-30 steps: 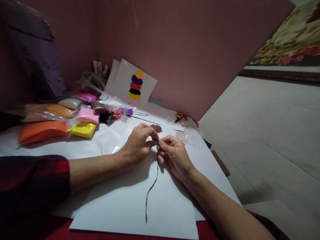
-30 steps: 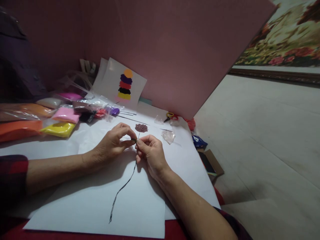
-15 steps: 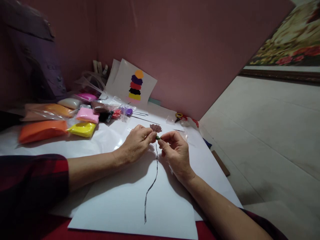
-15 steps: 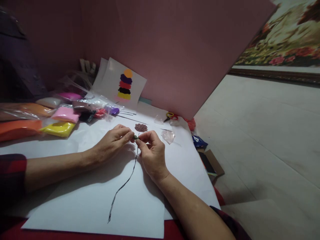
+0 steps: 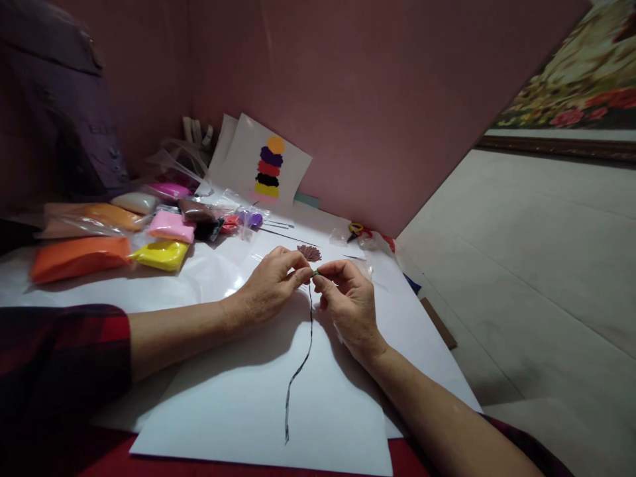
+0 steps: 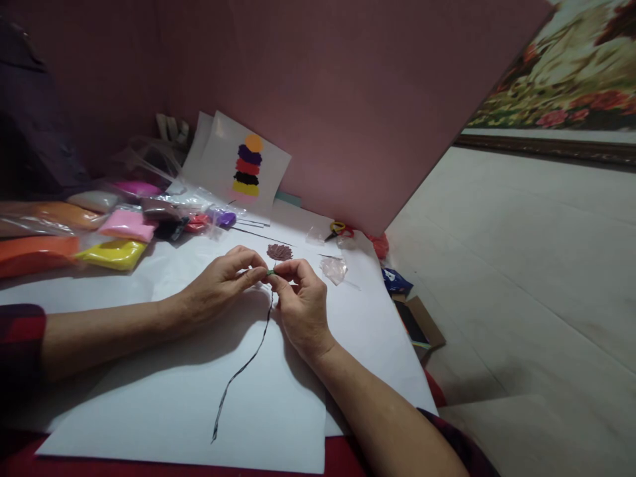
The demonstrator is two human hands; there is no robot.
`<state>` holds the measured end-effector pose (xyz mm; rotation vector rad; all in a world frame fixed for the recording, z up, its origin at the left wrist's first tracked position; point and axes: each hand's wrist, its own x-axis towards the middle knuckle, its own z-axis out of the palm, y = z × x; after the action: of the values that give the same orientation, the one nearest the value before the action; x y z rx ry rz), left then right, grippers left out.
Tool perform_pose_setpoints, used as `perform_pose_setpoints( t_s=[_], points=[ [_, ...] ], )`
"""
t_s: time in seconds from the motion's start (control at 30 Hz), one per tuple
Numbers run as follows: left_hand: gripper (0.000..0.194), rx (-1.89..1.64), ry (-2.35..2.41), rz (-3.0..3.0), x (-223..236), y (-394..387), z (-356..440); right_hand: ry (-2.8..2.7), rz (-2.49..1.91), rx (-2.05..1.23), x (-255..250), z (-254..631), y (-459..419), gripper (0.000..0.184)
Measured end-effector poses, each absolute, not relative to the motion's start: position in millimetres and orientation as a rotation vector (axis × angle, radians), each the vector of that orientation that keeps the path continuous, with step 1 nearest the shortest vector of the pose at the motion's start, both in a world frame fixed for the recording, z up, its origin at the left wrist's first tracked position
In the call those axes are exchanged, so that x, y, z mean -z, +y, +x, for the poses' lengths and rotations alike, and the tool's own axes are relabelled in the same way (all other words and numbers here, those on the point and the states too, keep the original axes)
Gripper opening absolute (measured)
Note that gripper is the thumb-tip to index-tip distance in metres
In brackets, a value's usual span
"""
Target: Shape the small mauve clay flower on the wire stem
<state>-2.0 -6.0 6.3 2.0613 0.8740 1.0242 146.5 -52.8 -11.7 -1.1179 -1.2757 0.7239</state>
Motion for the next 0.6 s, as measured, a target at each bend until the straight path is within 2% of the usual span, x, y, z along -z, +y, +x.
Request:
perform_pose_setpoints(
  t_s=[0.3,0.6],
  points=[
    [0.006,-1.086,0.866,2.019,0,-4,0,-1.257,-1.112,-0.738,10,146,-53,0.012],
    [0.016,-1.28,0.806,2.094,13,2,4,-1.243,-1.048,-0.867,6,147,-54,0.015]
  ],
)
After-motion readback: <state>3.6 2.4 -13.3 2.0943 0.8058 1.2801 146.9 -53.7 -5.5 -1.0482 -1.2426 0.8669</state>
